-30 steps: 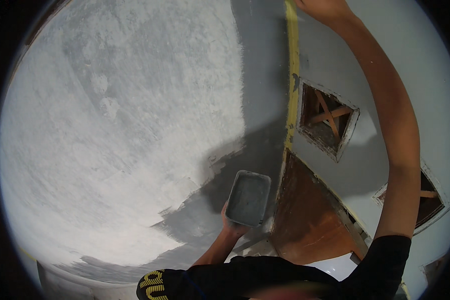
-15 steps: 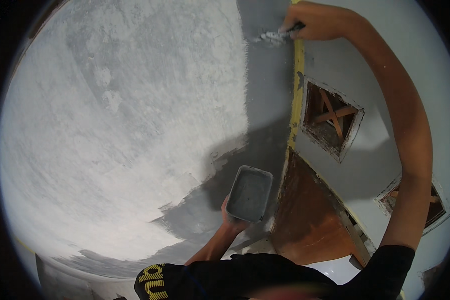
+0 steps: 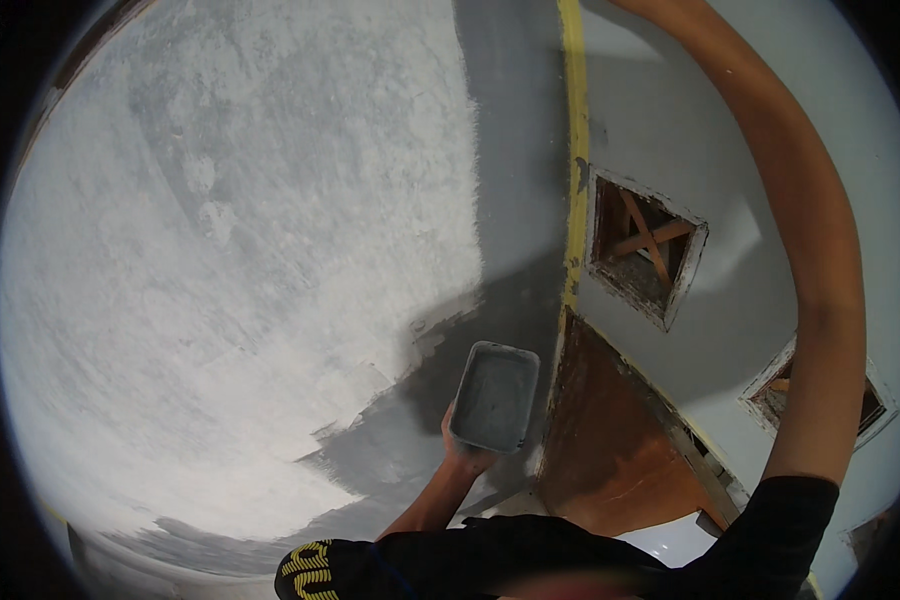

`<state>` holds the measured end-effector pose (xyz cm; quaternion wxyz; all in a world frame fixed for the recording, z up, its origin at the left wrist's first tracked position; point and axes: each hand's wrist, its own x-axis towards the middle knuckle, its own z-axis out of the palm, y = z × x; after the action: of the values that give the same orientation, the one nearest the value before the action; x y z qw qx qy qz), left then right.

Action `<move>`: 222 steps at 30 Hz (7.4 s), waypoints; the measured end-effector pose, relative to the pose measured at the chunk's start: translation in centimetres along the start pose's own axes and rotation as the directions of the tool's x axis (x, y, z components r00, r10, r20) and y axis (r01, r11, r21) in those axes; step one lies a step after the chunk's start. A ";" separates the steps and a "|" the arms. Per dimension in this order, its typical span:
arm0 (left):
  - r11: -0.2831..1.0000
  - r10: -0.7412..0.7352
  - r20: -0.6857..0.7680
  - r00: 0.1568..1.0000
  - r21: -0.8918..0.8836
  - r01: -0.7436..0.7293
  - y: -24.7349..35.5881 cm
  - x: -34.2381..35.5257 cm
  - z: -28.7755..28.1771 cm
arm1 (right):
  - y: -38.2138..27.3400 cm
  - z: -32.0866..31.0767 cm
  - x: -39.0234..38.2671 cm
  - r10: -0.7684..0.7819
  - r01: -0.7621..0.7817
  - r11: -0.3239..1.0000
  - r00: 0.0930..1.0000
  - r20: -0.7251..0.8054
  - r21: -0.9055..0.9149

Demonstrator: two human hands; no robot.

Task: The person applies grey plaster to a wall using a putty knife.

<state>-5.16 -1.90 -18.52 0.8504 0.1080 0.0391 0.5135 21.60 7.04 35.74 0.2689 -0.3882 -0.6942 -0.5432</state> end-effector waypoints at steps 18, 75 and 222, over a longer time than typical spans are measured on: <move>1.000 0.002 -0.050 0.999 -0.008 -0.002 0.9 0.5 -2.4 | -1.5 -1.5 0.7 -0.171 -0.027 0.931 0.850 0.498 0.364; 0.997 0.080 0.083 0.993 -0.012 -0.079 -1.8 2.7 4.9 | 2.2 -2.2 4.0 -0.184 0.180 0.982 0.979 0.083 0.058; 0.995 0.100 0.126 0.987 -0.012 -0.099 0.5 0.7 3.6 | -0.4 -0.9 5.1 0.146 -0.187 0.885 0.981 -0.127 -0.427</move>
<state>-4.62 -1.63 -14.85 0.8247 0.1398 -0.0218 0.5476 18.37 7.42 39.82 0.2520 -0.4715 -0.5058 -0.6770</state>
